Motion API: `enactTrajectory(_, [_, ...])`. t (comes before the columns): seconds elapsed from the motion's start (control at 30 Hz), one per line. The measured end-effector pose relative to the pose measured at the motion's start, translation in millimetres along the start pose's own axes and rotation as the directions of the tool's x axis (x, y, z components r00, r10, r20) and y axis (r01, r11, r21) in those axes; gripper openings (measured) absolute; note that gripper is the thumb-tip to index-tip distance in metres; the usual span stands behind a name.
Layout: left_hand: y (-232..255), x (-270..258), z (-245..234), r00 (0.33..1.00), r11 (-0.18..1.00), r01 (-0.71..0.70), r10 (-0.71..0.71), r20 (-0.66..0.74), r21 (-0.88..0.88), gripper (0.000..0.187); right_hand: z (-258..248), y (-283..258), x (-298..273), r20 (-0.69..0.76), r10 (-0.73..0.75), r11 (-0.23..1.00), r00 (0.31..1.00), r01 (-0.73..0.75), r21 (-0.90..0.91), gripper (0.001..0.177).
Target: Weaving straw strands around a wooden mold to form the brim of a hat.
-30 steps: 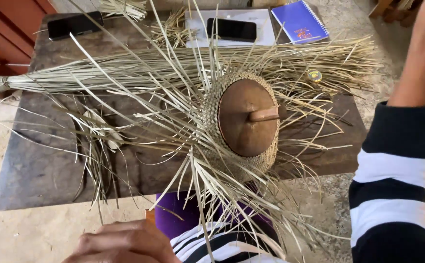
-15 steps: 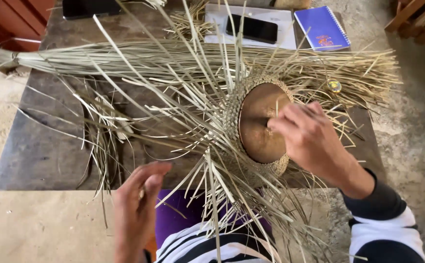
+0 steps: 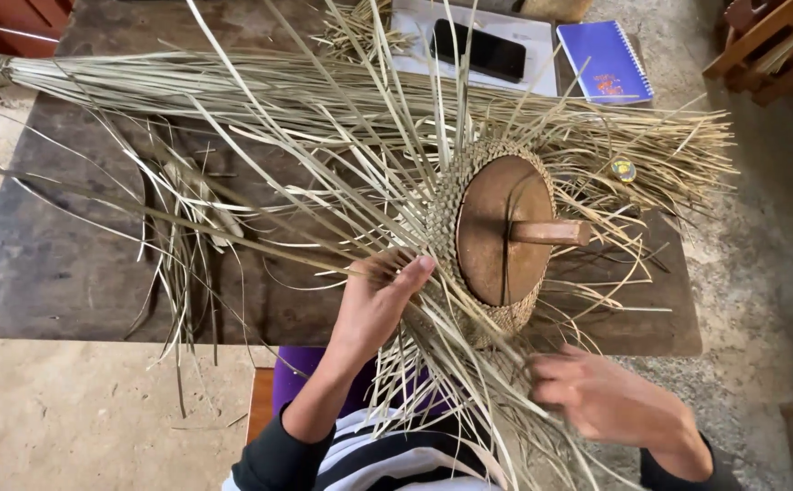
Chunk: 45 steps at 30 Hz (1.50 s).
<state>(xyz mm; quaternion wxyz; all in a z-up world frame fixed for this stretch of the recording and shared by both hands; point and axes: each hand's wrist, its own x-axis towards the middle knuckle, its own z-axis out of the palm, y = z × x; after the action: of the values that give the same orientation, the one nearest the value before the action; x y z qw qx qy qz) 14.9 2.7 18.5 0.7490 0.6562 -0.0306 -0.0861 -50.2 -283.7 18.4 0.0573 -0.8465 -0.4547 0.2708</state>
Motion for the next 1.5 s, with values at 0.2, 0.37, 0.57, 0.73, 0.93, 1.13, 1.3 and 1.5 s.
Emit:
enactTrajectory(0.2, [-11.5,9.1,1.4,0.989,0.973,0.136,-0.124,0.077,-0.187,0.027,0.8,12.3,-41.4,-0.143,0.104,0.904,0.984,-0.034,0.425,0.023])
enactTrajectory(0.37, [1.9,9.8,14.1,0.812,0.665,0.426,-0.58,-0.066,-0.613,0.035,-11.4,46.2,-72.1,-0.63,0.192,0.609,0.753,0.412,0.678,0.043])
enactTrajectory(0.57, [-10.0,2.2,34.1,0.884,0.856,0.055,-0.281,-0.374,-0.513,0.029,-24.6,83.3,54.1,-0.886,0.424,0.617,0.187,0.657,0.433,0.043])
enactTrajectory(0.73, [-22.0,0.2,38.8,0.876,0.889,-0.069,-0.164,-0.454,-0.453,0.021,-56.3,47.5,109.8,-0.671,0.709,0.241,0.216,0.82,0.519,0.043])
enactTrajectory(0.93, [-28.7,-4.1,50.6,0.858,0.87,-0.155,-0.116,-0.501,-0.467,0.018,-58.4,71.5,132.1,-0.726,0.681,0.306,0.094,0.864,0.399,0.044])
enactTrajectory(1.13, [-45.2,-4.3,51.9,0.856,0.851,-0.209,-0.079,-0.511,-0.482,0.015,-57.3,74.4,139.0,-0.83,0.557,0.412,-0.024,0.876,0.252,0.04])
enactTrajectory(1.3, [-63.0,-0.1,57.9,0.846,0.827,-0.207,-0.117,-0.519,-0.523,0.015,-51.0,83.9,142.5,-0.868,0.491,0.431,-0.074,0.887,0.168,0.039])
enactTrajectory(1.5, [-53.6,10.5,41.4,0.866,0.856,-0.175,-0.101,-0.49,-0.487,0.016,-42.9,71.1,139.8,-0.854,0.482,0.578,-0.197,0.804,0.14,0.039])
